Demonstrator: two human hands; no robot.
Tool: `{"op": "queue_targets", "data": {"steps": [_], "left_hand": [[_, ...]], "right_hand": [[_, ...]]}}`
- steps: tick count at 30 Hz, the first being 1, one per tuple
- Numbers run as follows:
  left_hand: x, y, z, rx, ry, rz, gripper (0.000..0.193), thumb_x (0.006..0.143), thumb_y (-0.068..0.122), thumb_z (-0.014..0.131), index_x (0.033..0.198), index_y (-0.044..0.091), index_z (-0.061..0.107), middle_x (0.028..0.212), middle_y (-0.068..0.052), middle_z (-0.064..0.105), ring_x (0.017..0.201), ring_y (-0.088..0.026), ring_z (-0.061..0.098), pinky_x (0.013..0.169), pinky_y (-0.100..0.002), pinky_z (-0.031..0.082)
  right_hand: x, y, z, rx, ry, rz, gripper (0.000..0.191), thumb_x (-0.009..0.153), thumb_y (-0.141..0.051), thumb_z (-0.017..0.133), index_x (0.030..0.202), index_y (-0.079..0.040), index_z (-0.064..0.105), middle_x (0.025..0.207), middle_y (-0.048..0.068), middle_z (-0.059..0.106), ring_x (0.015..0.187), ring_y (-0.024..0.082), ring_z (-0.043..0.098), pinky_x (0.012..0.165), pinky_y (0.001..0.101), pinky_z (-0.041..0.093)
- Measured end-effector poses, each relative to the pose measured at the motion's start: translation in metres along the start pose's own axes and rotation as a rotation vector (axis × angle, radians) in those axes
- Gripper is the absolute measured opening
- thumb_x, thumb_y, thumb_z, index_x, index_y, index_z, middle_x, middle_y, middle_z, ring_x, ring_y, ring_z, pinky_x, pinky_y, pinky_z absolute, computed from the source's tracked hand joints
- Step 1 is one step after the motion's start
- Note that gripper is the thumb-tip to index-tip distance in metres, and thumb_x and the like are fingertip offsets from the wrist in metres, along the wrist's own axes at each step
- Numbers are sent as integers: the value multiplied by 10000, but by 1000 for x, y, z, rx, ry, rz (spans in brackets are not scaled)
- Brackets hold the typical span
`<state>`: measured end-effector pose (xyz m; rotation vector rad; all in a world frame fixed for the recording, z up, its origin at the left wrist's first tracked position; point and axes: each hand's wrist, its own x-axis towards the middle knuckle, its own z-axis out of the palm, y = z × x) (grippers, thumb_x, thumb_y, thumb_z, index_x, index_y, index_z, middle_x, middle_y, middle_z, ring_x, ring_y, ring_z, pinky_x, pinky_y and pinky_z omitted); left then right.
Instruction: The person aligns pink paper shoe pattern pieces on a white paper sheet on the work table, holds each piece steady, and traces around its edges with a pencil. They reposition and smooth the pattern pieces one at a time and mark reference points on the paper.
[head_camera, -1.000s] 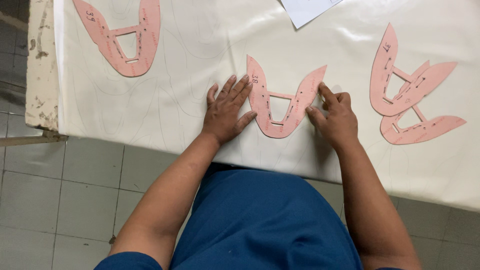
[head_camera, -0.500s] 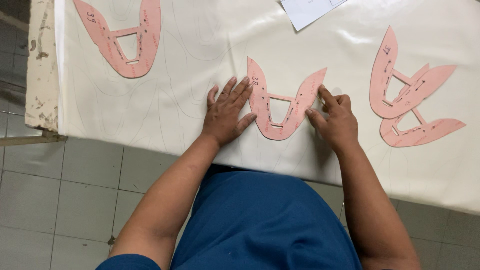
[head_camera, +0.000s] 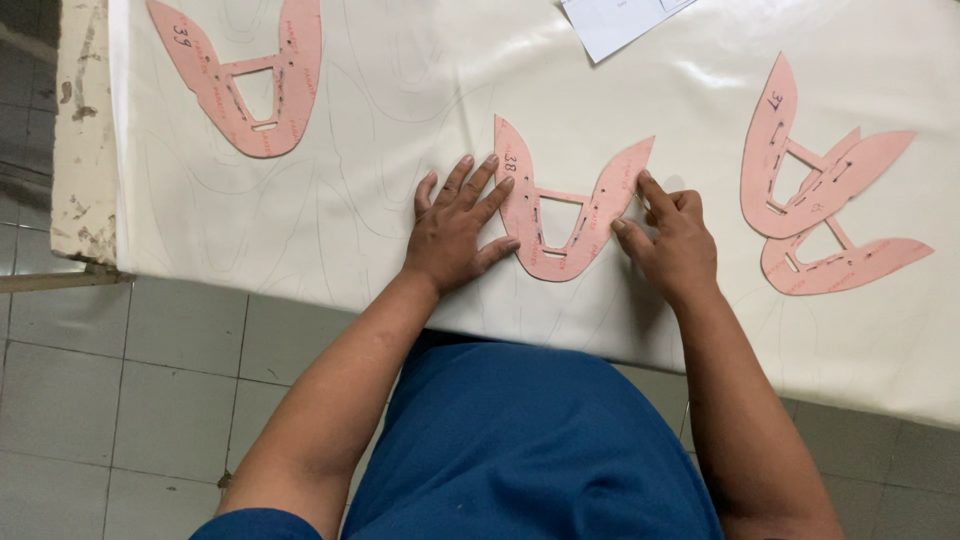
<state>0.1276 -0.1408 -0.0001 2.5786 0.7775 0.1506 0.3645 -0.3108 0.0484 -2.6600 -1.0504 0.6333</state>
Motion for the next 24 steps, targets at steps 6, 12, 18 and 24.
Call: {"op": "queue_targets", "data": {"steps": [6,12,18,24], "left_hand": [[0,-1,3,34,19,15,775,886,667,628,1544,288,473,1684,0,295,1560,-241,207,1229,-553,92],[1,1,4,39,2,-1,891,809,781,624,1529,281,469,1664,-1,299,1548,-237,204,1222,-561,82],[4,10,-7,17,-12,-16,908,783,728,682,1535,265,471,1665,-14,290,1554,-241,186,1231,-562,73],[18,40,-20,135,-281,-110,887,805,474,748,1523,67,423,1627,-65,287,1502,-302,222,1211,-559,88]], "right_hand": [[1,1,1,-8,-2,1,695,907,-471,724,1540,-298,497,1230,47,538,1033,186,645,871,371,540],[1,2,2,6,9,-18,693,907,-453,728,1542,-293,501,1233,55,539,1046,188,650,869,377,542],[1,4,3,2,14,-24,694,910,-455,729,1542,-284,500,1233,64,537,1041,198,649,860,382,547],[2,5,4,-19,-2,2,690,916,-442,730,1545,-290,490,1234,68,538,1020,212,648,870,385,544]]}}
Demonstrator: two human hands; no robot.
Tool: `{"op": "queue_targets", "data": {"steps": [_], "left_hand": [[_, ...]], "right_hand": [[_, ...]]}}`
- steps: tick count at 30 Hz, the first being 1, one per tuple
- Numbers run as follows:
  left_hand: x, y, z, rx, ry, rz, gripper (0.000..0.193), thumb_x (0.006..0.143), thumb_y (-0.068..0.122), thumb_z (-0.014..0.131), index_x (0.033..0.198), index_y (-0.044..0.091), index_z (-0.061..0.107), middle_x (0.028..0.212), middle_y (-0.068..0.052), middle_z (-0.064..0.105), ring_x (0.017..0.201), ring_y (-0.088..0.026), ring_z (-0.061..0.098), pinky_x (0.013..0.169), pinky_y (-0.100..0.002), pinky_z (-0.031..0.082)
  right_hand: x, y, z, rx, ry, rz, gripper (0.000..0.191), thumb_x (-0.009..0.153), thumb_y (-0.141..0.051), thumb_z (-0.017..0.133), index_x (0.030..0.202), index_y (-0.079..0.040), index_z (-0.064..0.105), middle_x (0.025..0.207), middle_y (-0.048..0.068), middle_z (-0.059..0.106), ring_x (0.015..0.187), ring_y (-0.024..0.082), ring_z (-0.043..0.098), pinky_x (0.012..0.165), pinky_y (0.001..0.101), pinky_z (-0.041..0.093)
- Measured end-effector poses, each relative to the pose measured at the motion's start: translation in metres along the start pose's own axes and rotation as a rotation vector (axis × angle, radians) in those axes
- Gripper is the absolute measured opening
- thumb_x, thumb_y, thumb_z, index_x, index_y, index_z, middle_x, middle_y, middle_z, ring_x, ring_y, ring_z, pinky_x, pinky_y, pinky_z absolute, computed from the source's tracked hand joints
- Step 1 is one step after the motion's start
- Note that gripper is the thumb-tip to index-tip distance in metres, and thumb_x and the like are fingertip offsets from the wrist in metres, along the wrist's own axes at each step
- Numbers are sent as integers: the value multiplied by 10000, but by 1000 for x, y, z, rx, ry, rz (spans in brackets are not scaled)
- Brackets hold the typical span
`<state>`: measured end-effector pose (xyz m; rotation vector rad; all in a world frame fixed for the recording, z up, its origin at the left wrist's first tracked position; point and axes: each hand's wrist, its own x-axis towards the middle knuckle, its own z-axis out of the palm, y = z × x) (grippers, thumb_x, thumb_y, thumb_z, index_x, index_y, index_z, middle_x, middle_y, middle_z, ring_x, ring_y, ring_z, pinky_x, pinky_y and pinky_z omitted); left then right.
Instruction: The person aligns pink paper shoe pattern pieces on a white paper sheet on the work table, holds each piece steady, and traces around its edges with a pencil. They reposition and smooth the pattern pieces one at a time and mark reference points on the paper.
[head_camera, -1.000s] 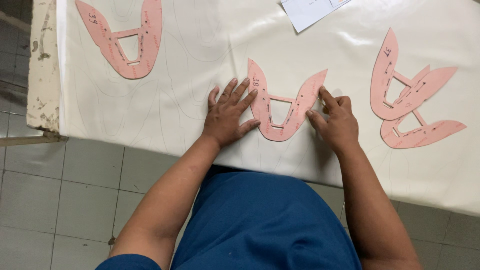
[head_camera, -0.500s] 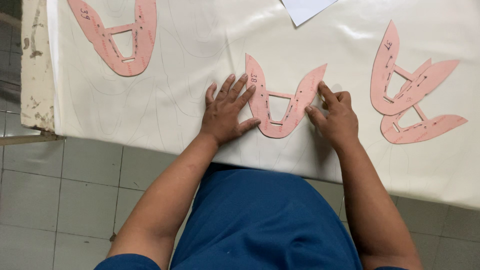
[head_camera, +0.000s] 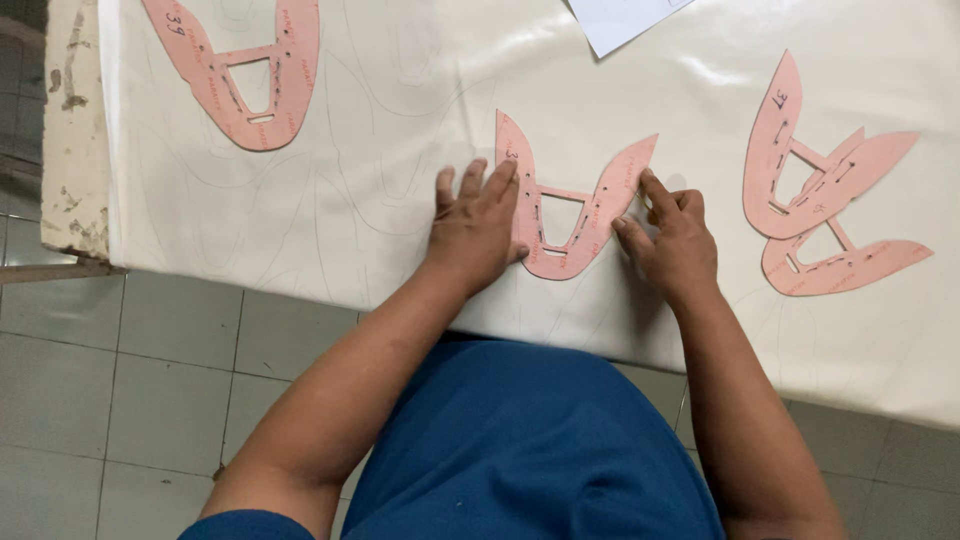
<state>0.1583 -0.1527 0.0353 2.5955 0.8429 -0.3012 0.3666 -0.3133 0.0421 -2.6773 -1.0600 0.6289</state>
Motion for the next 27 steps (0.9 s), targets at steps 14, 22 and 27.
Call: {"op": "queue_targets", "data": {"steps": [14,22,27], "left_hand": [[60,80,26,306,-286,-31,590,900,110,653,1401,-164,503,1428,-434,427,1085,-321,704,723,-359,602],[51,81,31,329,-212,92,434,890,179,653,1308,64,634,1331,-138,624,1220,-285,590,976,-404,461],[51,79,36,182,-291,17,443,934,195,645,1346,35,616,1309,-166,641,1164,-288,625,916,-384,480]], "right_hand": [[31,-98,-39,349,-25,-470,216,1017,-202,632,1141,-68,748,920,131,661,838,272,652,757,379,515],[55,-141,-17,-59,-412,-655,281,974,-284,564,1034,-93,761,984,106,760,948,323,684,871,437,530],[57,-140,-8,-114,-393,-777,250,970,-227,544,987,-130,774,943,53,763,893,277,687,914,425,477]]}}
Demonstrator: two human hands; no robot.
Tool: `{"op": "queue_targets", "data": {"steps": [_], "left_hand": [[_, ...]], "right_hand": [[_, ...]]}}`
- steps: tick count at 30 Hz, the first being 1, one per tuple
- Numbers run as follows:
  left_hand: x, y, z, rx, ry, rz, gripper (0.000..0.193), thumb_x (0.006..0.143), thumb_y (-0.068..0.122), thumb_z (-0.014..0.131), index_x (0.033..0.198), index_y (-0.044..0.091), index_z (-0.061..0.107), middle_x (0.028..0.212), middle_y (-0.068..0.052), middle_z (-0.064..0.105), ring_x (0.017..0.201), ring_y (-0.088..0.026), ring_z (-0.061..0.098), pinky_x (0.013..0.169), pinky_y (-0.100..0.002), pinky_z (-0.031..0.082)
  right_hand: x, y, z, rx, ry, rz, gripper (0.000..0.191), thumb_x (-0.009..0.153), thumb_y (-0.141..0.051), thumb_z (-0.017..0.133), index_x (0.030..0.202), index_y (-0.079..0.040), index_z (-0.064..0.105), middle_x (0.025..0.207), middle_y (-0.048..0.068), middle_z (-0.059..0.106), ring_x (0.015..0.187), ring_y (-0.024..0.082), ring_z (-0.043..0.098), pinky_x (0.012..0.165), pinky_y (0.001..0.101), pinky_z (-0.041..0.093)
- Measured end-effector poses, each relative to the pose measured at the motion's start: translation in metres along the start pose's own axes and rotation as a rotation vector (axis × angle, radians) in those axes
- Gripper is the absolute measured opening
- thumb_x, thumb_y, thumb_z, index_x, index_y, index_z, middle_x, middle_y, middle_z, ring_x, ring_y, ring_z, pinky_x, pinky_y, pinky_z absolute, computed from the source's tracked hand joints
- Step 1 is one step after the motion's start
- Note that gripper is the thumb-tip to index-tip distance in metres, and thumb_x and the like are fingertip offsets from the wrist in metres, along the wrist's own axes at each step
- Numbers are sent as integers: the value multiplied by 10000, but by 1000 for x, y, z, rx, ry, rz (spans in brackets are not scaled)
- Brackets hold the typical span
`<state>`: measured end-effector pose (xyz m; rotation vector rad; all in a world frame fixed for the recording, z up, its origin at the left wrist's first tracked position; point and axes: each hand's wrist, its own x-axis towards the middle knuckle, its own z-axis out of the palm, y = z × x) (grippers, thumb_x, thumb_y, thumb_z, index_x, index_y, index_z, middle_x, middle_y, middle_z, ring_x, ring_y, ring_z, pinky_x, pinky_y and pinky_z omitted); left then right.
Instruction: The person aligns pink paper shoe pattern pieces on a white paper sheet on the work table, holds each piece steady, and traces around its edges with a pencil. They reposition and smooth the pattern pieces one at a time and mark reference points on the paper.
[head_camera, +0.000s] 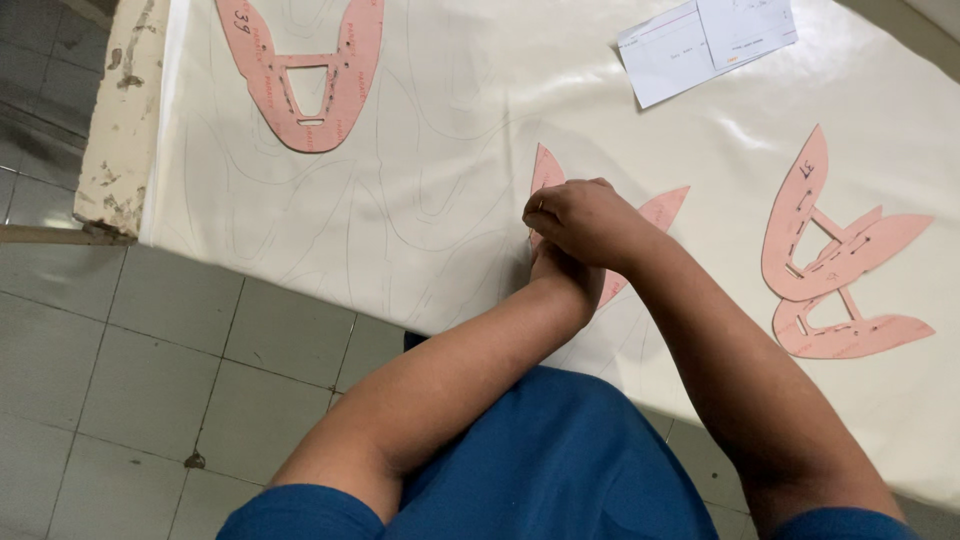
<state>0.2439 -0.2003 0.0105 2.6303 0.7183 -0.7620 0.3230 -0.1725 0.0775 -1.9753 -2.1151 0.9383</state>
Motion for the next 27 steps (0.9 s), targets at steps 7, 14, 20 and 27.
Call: {"op": "queue_targets", "data": {"steps": [7,14,20,27], "left_hand": [[-5,-8,-3,73,40,67,494,919,141,656,1375,-21,562,1445,-230,509,1294,-276,585,1105,-414,426],[-11,-14,-16,86,-2,8,709,919,100,669,1449,-233,336,1522,-533,159,1149,-322,678,888,-304,565],[-15,-17,-16,55,16,-1,773,886,80,690,1441,-272,282,1522,-547,143,1153,-322,671,877,-285,572],[-16,-16,-9,-775,167,-316,814,975,90,503,1575,-195,33,1207,-358,653,1014,-366,737,834,-402,590]], "right_hand": [[18,3,-13,-152,255,-36,161,905,-129,601,852,-108,752,797,66,715,775,309,642,972,416,446],[39,14,-32,-94,349,24,186,1039,-152,587,939,-96,734,739,98,687,763,311,624,1015,407,430],[39,16,-31,-110,428,-13,176,1028,-160,607,958,-98,757,827,77,727,858,311,640,995,429,409],[22,25,-19,-42,454,9,159,998,-144,627,972,-81,771,852,101,734,873,333,647,968,441,441]]}}
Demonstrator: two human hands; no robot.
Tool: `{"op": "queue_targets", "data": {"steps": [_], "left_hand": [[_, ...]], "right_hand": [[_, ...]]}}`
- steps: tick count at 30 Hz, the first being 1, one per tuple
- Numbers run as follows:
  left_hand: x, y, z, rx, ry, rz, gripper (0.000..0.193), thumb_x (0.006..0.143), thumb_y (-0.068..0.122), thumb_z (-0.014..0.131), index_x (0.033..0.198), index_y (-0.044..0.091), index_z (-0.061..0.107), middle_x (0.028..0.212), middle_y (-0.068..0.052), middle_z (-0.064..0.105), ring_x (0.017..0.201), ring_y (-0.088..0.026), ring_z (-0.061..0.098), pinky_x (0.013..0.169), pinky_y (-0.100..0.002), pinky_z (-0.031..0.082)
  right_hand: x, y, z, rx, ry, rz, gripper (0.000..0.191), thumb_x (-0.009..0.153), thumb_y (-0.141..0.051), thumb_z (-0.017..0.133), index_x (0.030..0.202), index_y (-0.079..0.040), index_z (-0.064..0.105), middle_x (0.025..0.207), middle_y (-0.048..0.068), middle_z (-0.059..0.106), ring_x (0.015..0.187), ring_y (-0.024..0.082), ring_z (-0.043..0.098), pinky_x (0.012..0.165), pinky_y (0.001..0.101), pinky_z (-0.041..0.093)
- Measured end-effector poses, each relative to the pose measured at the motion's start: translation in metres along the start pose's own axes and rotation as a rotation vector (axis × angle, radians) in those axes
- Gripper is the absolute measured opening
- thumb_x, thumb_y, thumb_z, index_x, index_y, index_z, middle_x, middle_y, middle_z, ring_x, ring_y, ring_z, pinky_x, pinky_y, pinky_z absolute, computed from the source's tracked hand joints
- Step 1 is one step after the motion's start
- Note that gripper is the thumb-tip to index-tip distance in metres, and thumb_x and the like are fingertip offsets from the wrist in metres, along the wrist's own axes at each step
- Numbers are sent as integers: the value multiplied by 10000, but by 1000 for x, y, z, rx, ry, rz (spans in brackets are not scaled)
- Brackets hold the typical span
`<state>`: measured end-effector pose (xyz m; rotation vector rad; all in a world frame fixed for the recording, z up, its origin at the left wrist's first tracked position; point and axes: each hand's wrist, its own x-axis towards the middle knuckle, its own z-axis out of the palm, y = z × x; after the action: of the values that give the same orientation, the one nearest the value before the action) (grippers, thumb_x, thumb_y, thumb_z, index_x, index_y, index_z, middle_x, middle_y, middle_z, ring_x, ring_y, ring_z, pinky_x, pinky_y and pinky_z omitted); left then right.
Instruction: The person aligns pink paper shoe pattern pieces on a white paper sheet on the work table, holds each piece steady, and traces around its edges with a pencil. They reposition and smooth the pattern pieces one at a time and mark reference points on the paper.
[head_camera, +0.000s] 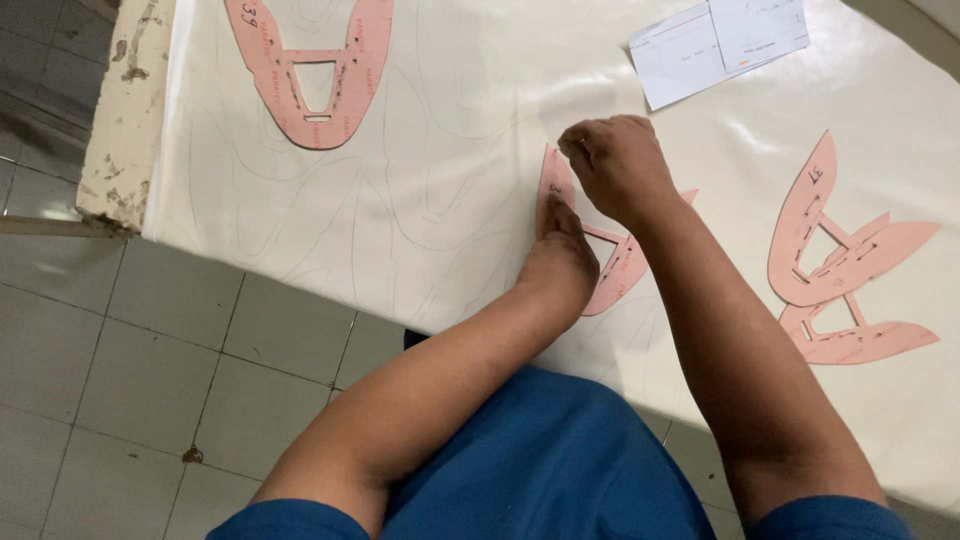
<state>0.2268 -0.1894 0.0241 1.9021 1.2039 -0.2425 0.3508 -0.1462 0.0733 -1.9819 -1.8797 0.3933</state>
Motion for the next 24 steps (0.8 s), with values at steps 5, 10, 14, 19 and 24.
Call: {"op": "queue_targets", "data": {"steps": [5,10,14,19,24], "left_hand": [[-7,-19,-12,99,49,175,767,954,94,513,1538,-203,116,1166,-349,650,959,-440,721,833,-472,583],[-8,-33,-20,378,92,391,530,891,32,555,1358,-198,455,1589,-381,301,1167,-440,638,930,-492,537],[-12,-36,-24,580,280,525,429,861,80,602,1246,-107,604,1509,-309,390,1412,-404,448,1095,-609,322],[-9,-34,-31,601,211,496,385,884,129,605,1232,-36,613,1516,-262,393,1451,-353,401,1163,-670,239],[-7,-38,-33,590,236,514,402,920,133,609,1299,7,560,1528,-238,392,1451,-314,410,1145,-684,246]], "right_hand": [[-55,0,-3,78,-5,130,143,959,-150,662,991,-58,766,886,124,730,859,338,648,801,431,500],[-93,-6,1,118,-6,219,166,961,-194,682,994,-59,772,858,117,735,890,335,645,792,436,509],[-98,-2,0,129,6,241,176,981,-206,662,1022,-74,771,879,112,721,891,317,651,802,428,517],[-103,0,1,132,1,276,162,984,-192,661,1040,-89,773,859,117,706,876,323,645,787,430,516],[-112,-6,6,153,83,225,142,986,-189,675,1028,-80,755,908,103,714,900,311,652,793,422,517]]}}
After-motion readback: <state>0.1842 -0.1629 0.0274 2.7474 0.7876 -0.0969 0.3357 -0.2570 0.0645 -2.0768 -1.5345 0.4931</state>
